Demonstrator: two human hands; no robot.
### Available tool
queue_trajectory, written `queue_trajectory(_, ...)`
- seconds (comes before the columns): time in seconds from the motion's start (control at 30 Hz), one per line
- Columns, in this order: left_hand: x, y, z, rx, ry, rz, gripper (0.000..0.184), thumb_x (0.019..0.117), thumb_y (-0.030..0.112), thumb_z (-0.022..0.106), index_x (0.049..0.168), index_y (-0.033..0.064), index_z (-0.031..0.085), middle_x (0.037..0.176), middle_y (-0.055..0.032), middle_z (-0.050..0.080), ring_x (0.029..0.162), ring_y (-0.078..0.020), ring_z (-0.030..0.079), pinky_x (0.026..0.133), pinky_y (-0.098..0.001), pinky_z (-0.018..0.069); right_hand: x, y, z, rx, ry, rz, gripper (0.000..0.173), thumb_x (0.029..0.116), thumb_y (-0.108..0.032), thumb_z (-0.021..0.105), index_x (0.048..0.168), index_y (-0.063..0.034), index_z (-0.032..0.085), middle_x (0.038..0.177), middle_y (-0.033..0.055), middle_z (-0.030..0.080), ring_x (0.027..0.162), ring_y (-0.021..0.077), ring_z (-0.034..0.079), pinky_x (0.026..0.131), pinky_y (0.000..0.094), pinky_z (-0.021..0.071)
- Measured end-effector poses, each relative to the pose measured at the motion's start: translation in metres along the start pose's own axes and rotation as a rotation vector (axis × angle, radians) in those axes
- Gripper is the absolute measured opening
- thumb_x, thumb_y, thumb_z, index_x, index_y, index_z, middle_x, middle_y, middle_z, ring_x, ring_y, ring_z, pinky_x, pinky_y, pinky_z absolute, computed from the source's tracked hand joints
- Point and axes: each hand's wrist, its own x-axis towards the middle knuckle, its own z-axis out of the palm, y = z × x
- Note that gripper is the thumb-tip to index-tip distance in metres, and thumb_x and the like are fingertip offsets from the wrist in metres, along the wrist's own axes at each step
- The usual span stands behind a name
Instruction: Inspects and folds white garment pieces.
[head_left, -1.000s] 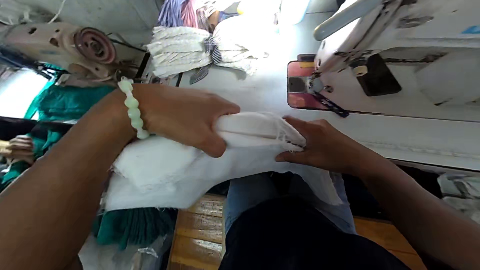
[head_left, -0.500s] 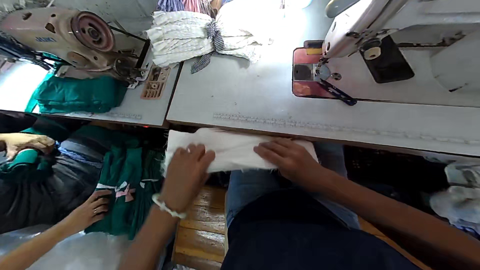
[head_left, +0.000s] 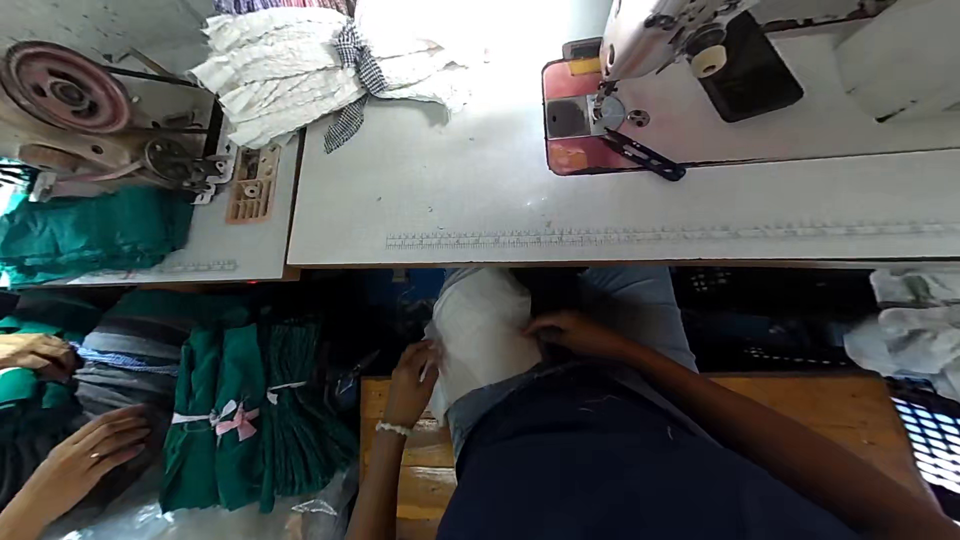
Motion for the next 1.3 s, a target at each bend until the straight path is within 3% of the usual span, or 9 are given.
queue_trajectory(0.1,0.046,0.013,0.01,0.062,0.004,0.033,0.036,0.1035,0.011,0.053,0.134,-0.0057,0.063,0.144,-0.0236,0.057,0.137,-0.0344,0.054,0.117,-0.045,0.0407,0.001,-0.003,0.0,0.006,0.008,0.103,0.031,0.106,-0.006,0.05,0.131,0.0024,0.065,0.131,0.0228,0.065,0.121,0.0331,0.063,0.107,0.0473,0.0458)
queue_trajectory(0.2,0.078,0.042,0.036,0.353,-0.033,0.017,0.056,0.1055,0.031,0.053,0.151,-0.0014,0.047,0.16,-0.0253,0.038,0.146,-0.0426,0.04,0.119,-0.054,0.0336,-0.002,0.003,-0.002,0.034,0.004,0.116,0.031,0.1058,-0.008,0.051,0.132,0.0027,0.064,0.133,0.0224,0.065,0.123,0.0327,0.062,0.108,0.048,0.0455)
queue_trajectory(0.37,0.096,0.098,0.1,0.571,0.039,0.248,0.053,0.0914,0.035,0.07,0.128,-0.0038,0.068,0.135,-0.0293,0.061,0.125,-0.0488,0.057,0.099,-0.0623,0.0468,-0.005,0.005,-0.016,0.028,0.027,0.241,0.033,0.1071,-0.016,0.053,0.133,0.0033,0.064,0.128,0.0264,0.065,0.121,0.0376,0.062,0.108,0.0522,0.0441)
queue_trajectory(0.5,0.125,0.134,0.123,0.75,-0.308,-0.105,0.066,0.0947,0.031,0.066,0.148,-0.0043,0.047,0.157,-0.0281,0.038,0.146,-0.0449,0.035,0.115,-0.061,0.0301,-0.002,0.009,-0.016,0.078,0.051,0.323,0.035,0.1087,-0.019,0.05,0.133,0.0036,0.062,0.129,0.0272,0.064,0.12,0.0381,0.062,0.107,0.0522,0.0455)
queue_trajectory(0.6,0.134,0.138,0.127,0.78,-0.38,-0.188,0.074,0.0934,0.031,0.068,0.154,-0.0019,0.04,0.16,-0.0293,0.032,0.149,-0.0475,0.027,0.117,-0.0654,0.0245,-0.006,0.012,-0.013,0.086,0.041,0.343,0.035,0.108,-0.018,0.052,0.135,0.0029,0.062,0.132,0.0276,0.063,0.124,0.0393,0.06,0.11,0.0528,0.0425)
queue_trajectory(0.8,0.117,0.14,0.099,0.687,-0.473,-0.064,0.073,0.0957,0.045,0.066,0.149,-0.0014,0.047,0.161,-0.0278,0.033,0.15,-0.0455,0.028,0.119,-0.0604,0.025,-0.007,0.011,-0.012,0.164,0.08,0.422,0.042,0.1098,-0.018,0.047,0.145,0.0043,0.052,0.146,0.0301,0.052,0.139,0.0429,0.048,0.117,0.0548,0.0337)
queue_trajectory(0.97,0.07,0.093,0.112,0.608,-0.298,0.198,0.083,0.0898,0.049,0.07,0.152,-0.0001,0.046,0.162,-0.0235,0.034,0.153,-0.043,0.025,0.123,-0.0648,0.0103,0.028,0.016,-0.01,0.281,0.153,0.453,0.055,0.1117,-0.037,0.041,0.15,0.0024,0.046,0.153,0.0264,0.047,0.144,0.0381,0.043,0.119,0.0526,0.0314)
queue_trajectory(1.17,0.068,0.098,0.115,0.665,-0.249,0.054,0.107,0.0799,0.056,0.075,0.16,0.0013,0.03,0.168,-0.0234,0.018,0.157,-0.0414,0.009,0.119,-0.0724,0.0016,0.057,0.036,0.019,0.584,0.154,0.494,0.068,0.1056,-0.058,0.043,0.145,-0.0032,0.052,0.139,0.0204,0.058,0.125,0.0288,0.058,0.106,0.049,0.0463)
queue_trajectory(1.3,0.073,0.095,0.131,0.724,-0.04,0.045,0.109,0.0745,0.039,0.082,0.16,-0.0019,0.027,0.164,-0.0286,0.026,0.153,-0.0461,0.023,0.115,-0.0762,0.0116,0.048,0.007,0.0,0.837,0.328,0.442,0.036,0.1033,-0.028,0.059,0.131,-0.0039,0.059,0.116,0.0097,0.065,0.101,0.0151,0.063,0.089,0.0351,0.053)
